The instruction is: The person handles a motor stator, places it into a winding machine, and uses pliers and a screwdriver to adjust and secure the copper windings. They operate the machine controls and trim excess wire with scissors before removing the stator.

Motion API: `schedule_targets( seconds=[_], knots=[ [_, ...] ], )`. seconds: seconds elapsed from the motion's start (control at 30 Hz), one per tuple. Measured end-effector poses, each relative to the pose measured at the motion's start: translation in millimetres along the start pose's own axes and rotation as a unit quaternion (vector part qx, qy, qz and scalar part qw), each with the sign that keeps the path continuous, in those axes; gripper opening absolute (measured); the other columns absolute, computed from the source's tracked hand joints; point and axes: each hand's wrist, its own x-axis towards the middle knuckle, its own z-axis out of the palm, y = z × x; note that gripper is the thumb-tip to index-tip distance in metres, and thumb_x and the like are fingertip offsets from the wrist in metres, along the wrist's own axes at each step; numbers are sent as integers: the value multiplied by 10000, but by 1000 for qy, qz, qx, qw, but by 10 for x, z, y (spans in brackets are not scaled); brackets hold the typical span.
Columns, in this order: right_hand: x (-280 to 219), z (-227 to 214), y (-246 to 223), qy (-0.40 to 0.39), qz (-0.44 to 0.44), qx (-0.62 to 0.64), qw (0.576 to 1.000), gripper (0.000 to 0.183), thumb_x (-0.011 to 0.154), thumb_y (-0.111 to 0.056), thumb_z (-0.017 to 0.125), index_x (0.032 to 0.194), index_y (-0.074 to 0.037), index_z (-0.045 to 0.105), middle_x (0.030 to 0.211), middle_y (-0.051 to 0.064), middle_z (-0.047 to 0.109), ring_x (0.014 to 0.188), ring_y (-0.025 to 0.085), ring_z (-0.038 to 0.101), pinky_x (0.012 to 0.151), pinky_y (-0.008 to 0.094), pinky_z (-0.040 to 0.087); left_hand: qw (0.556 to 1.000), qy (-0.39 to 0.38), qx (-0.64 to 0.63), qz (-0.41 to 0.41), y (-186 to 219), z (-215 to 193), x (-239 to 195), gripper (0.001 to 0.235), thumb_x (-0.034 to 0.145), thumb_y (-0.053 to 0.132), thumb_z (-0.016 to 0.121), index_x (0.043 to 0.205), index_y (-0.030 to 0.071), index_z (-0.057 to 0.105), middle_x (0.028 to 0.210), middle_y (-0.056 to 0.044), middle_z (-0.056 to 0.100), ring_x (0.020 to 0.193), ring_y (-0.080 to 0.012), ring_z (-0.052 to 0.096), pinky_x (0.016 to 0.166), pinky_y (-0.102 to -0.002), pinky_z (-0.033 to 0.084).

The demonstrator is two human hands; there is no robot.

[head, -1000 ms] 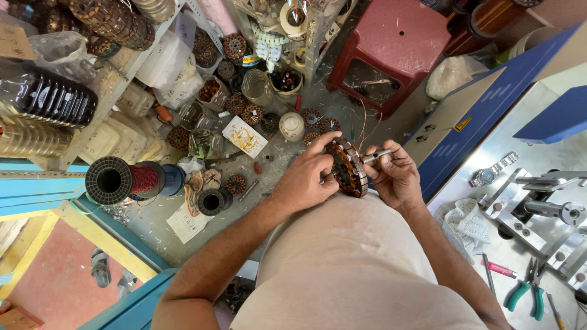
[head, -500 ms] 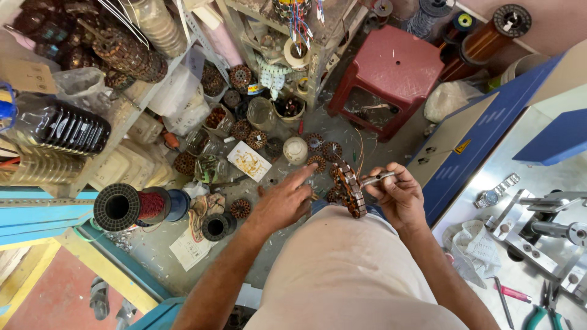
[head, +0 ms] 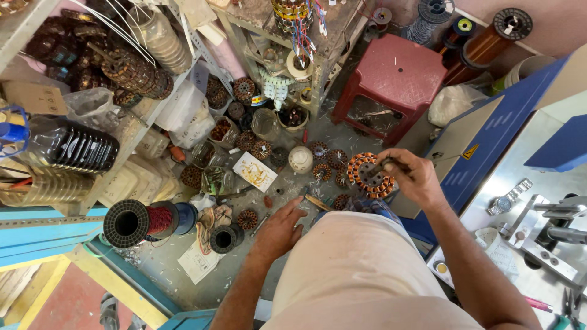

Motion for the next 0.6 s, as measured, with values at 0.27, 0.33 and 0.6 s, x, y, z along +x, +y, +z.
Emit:
schedule_targets(
  seconds=[0.27, 0.33, 0.6],
  knots=[
    [1006, -346, -78, 74, -61, 93, 991, 198, 1001, 47, 626, 1193, 23, 667, 1035, 56, 743, 967, 105, 704, 869, 266, 592, 989, -13, -17, -148, -138, -37, -195, 341, 851, 131, 725, 1184, 153, 657, 1475, -89, 540, 1265, -339, 577, 1026, -448, 492],
    [1369, -447, -91, 91, -75, 88, 989, 189, 1013, 52, 627, 1198, 34, 661, 1040, 70, 742, 964, 112, 711, 866, 268, 595, 982, -27, -17, -184, -143, -8, -161, 358, 858, 137, 721, 1207, 164, 644, 1478, -79, 534, 1266, -339, 573, 1023, -453, 491],
    [3160, -1005, -30, 107, -155, 65, 980, 220, 1018, 111, 637, 1230, 52, 652, 1084, 95, 733, 1000, 138, 716, 885, 290, 633, 948, -22, -57, -313, -158, 464, 322, 445, 858, 152, 723, 1280, 155, 582, 1438, -69, 553, 1253, -343, 582, 1020, -450, 502]
  ],
)
